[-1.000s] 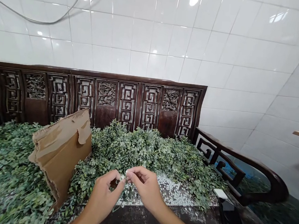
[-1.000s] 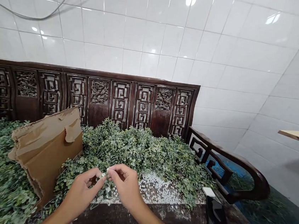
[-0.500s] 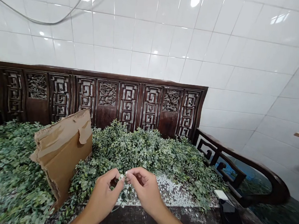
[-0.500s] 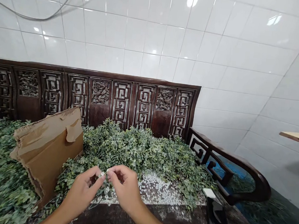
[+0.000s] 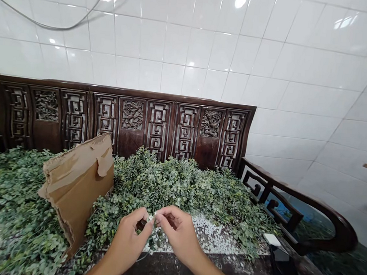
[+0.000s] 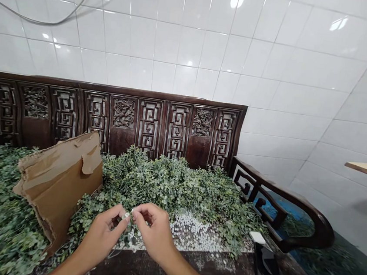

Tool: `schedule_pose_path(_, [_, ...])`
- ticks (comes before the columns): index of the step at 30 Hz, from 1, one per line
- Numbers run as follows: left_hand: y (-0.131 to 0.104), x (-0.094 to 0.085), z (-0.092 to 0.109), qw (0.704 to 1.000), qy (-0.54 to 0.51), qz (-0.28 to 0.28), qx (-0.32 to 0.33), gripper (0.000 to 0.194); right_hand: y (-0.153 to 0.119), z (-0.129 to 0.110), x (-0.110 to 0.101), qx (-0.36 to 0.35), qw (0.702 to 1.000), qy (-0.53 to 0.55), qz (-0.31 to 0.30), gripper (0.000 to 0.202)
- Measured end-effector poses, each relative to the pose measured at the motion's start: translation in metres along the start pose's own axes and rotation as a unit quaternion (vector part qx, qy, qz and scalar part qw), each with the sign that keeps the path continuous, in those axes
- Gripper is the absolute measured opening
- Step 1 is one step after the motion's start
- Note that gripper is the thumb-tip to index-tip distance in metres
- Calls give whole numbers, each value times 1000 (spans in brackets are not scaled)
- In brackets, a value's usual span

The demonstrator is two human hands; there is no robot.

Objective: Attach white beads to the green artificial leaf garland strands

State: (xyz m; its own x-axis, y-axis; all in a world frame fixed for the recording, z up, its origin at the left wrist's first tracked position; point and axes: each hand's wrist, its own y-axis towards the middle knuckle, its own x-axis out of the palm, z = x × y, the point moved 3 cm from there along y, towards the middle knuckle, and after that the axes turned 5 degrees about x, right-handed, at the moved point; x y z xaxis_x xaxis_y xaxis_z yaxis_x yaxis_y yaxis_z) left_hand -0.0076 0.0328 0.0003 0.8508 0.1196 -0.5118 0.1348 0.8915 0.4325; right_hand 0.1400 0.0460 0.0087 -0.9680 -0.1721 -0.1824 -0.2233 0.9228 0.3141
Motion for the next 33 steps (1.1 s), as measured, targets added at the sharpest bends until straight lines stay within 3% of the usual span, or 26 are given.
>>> schedule_pose_path(8, [3,-4,8,999,-33,-40,0,25,2,-1,-4,-35,998,-52,-1,13])
schedule_pose_path(14, [3,-6,13,998,11,-46,29,32,2,-1,-3,-52,997,-58,8,12])
schedule_pose_path(25, [2,-7,12,998,7,-54,25,36,-4,-11,-4,-152,983,-107,9,12])
schedule_pose_path(33, [2,-6,15,999,-2,-43,13,38,-8,-7,3,-147,984,-89,55,14])
